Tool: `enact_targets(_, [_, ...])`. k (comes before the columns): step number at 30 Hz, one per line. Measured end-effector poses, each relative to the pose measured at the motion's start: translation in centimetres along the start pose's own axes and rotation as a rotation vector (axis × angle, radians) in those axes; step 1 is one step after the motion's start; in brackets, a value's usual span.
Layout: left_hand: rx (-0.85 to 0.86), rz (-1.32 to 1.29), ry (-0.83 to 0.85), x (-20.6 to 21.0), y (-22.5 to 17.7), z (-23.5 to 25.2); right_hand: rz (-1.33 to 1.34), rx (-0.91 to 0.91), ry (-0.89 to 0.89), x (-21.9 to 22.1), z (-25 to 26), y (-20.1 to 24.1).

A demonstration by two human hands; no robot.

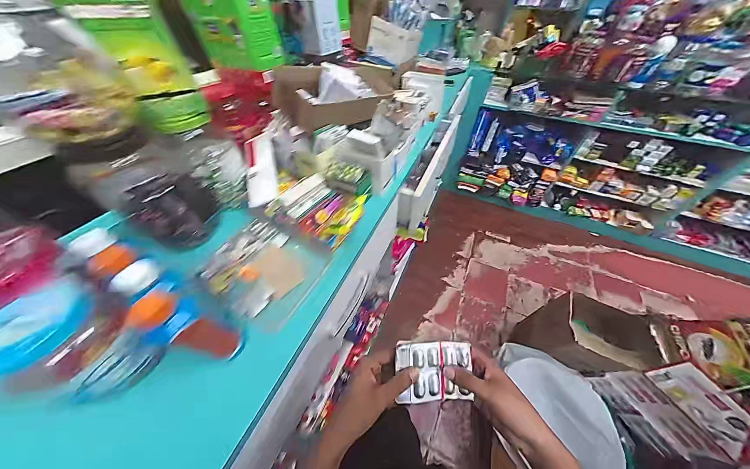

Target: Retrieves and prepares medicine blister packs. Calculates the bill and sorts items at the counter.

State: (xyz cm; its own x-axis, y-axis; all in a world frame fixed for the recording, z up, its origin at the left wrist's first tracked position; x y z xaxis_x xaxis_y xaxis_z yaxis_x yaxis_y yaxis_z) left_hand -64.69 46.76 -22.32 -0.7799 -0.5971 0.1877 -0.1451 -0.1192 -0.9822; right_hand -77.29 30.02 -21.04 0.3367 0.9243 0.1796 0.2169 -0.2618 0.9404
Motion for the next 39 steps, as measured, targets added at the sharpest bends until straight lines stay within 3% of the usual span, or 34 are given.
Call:
enact_targets(5, [-0.005, 0.099, 0.181, 6.3, -4.4, 25.1, 0.174, -0.076, -0.273, -15.3, 10.8, 8.0])
enact_targets(9, [0.017, 0.180, 0.246, 10.7, -4.3, 41.6, 0.125, -0.170, -0.302, -27.7, 19.5, 13.1])
enact_targets(12, [0.073, 0.205, 0.042, 11.0, -4.2, 51.9, 0.026, -0.244, -0.141, -37.7, 29.9, 16.0])
enact_targets(16, [0.196, 0.104, -0.449, 7.1, -8.5, 64.5, -0.306, -0.200, -0.012, -47.6, 46.9, 22.1])
enact_targets(20, [0.464, 0.516, -0.921, 3.2, -18.2, 72.5, -0.599, -0.171, 0.054, -52.8, 62.5, 28.2])
enact_targets(22, [0.507, 0.592, -1.086, 0.8, -22.3, 77.1, -0.787, -0.219, 0.102, -55.2, 71.2, 30.5])
enact_targets(25, [0.490, 0.581, -1.176, -1.9, -23.6, 83.4, -1.015, -0.278, 0.060, -58.2, 83.7, 34.0])
enact_targets(28, [0.535, 0.396, -1.088, -2.5, -25.1, 90.1, -1.117, -0.482, -0.033, -60.0, 94.6, 38.5])
enact_targets(30, [0.435, 0.299, -1.000, -1.5, -25.6, 95.1, -1.219, -0.559, -0.022, -61.4, 98.9, 39.3])
enact_targets(33, [0.301, 0.386, -1.002, -1.7, -27.9, 103.3, -1.430, -0.584, 0.203, -62.6, 103.8, 40.5])
enact_targets(36, [0.090, 0.453, -1.081, -5.3, -27.9, 111.1, -1.702, -0.618, 0.424, -63.3, 106.1, 41.3])
enact_targets(39, [-0.115, 0.627, -1.244, -7.1, -26.2, 113.3, -1.804, -0.675, 0.571, -64.1, 107.7, 41.0])
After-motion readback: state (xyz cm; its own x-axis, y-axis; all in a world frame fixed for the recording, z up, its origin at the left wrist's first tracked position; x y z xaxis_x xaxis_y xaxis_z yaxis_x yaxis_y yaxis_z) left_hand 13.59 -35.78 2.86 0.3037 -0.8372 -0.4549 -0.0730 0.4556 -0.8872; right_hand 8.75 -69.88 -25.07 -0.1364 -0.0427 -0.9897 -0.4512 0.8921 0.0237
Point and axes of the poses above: each hand's wrist, its own z-axis towards the middle knuckle, its own x-axis out of the palm, y = z × x, the point moved 5 cm from there along z, towards the middle knuckle, and after that the axes turned 7 degrees about -z, right-handed, at the moved point
